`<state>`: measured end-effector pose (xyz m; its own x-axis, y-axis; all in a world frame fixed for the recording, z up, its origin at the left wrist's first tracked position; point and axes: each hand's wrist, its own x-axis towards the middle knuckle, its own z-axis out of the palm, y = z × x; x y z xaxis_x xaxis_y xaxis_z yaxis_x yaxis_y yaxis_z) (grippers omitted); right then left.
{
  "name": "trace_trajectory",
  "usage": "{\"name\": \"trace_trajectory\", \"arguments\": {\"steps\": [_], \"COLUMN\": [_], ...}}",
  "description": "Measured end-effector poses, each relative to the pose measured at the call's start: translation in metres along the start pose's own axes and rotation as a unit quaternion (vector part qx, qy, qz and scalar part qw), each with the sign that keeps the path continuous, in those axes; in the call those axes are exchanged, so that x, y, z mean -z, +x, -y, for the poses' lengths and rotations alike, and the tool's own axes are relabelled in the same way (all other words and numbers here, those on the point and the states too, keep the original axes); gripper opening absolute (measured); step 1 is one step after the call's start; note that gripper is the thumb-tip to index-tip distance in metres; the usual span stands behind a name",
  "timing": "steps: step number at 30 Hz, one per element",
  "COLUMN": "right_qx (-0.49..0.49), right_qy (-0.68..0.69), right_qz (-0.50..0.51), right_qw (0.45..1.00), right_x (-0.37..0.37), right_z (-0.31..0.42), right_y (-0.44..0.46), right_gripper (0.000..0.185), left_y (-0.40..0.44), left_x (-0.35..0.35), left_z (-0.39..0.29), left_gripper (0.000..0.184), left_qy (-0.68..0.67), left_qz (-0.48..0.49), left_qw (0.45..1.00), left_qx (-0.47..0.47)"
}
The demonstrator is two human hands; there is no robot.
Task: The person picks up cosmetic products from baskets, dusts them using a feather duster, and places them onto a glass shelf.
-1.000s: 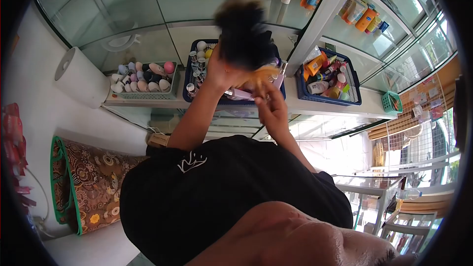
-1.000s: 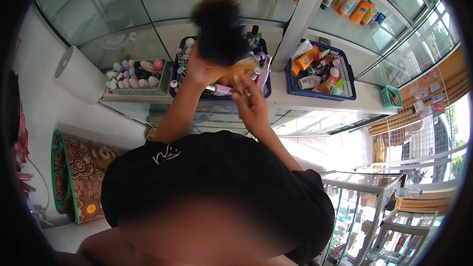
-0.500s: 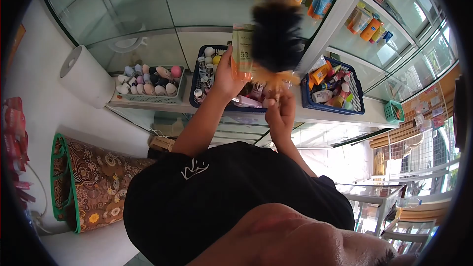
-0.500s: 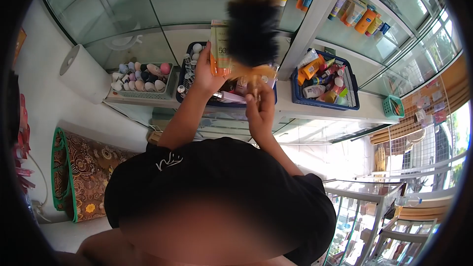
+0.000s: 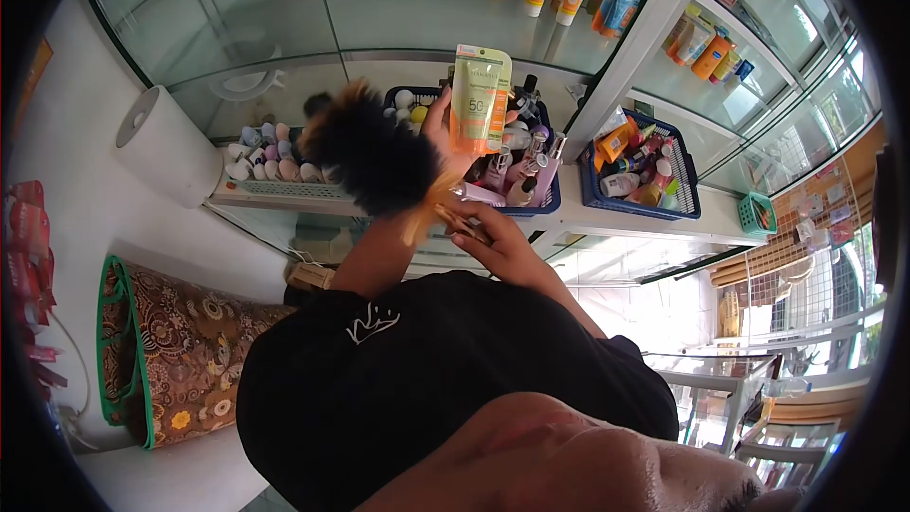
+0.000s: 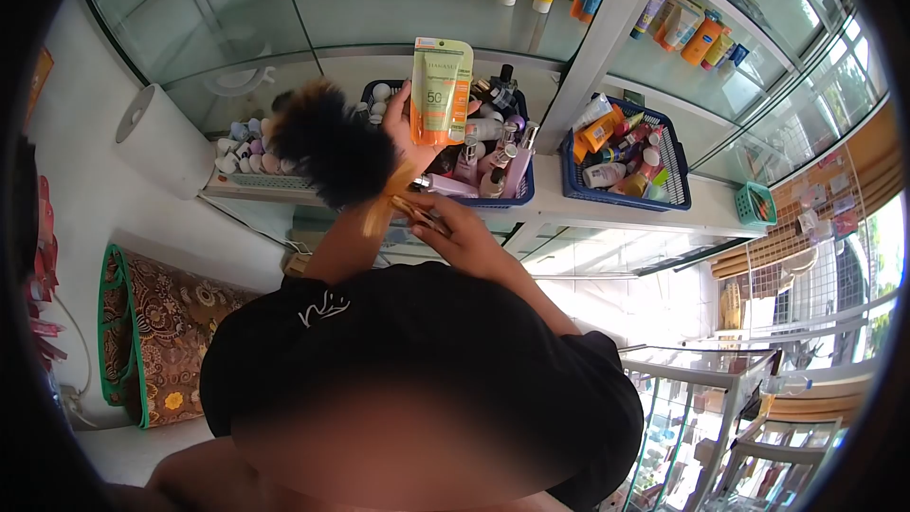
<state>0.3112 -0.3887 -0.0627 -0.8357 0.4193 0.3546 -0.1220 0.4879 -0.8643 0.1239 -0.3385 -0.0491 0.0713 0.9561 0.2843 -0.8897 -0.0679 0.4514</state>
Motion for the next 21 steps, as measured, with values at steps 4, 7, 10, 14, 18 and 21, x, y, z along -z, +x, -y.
{"name": "trace_trajectory", "arguments": {"steps": [4,7,10,14,18,21], "right_qx": [-0.075,-0.06,0.04,0.035,0.007,-0.018], "right_qy": [0.022,0.116,0.222,0.219,0.144,0.167], "right_qz": [-0.023,-0.21,-0.35,-0.391,-0.279,-0.138], "right_qw": [0.997,0.969,0.909,0.893,0.95,0.976], "right_x": [0.0,0.001,0.01,0.011,-0.002,-0.007], "right_z": [0.014,-0.002,-0.008,-0.007,-0.014,-0.005], "right_y": [-0.002,-0.007,0.0,-0.005,-0.009,-0.013], "right_gripper": [0.042,0.044,0.046,0.044,0.05,0.048], "left_y": [0.002,-0.001,-0.007,-0.011,-0.004,-0.003], "left_x": [0.003,0.008,-0.005,-0.029,-0.008,0.003], "left_z": [0.0,0.009,0.007,0.004,0.013,0.01], "left_gripper": [0.063,0.056,0.05,0.048,0.045,0.051], "left_qy": [-0.014,0.034,0.055,0.041,0.051,0.054], "left_qz": [0.05,0.0,-0.045,-0.032,-0.054,-0.005], "left_qw": [0.999,0.999,0.996,0.998,0.996,0.998], "left_qx": [0.012,-0.037,-0.053,-0.037,-0.048,0.023]}}
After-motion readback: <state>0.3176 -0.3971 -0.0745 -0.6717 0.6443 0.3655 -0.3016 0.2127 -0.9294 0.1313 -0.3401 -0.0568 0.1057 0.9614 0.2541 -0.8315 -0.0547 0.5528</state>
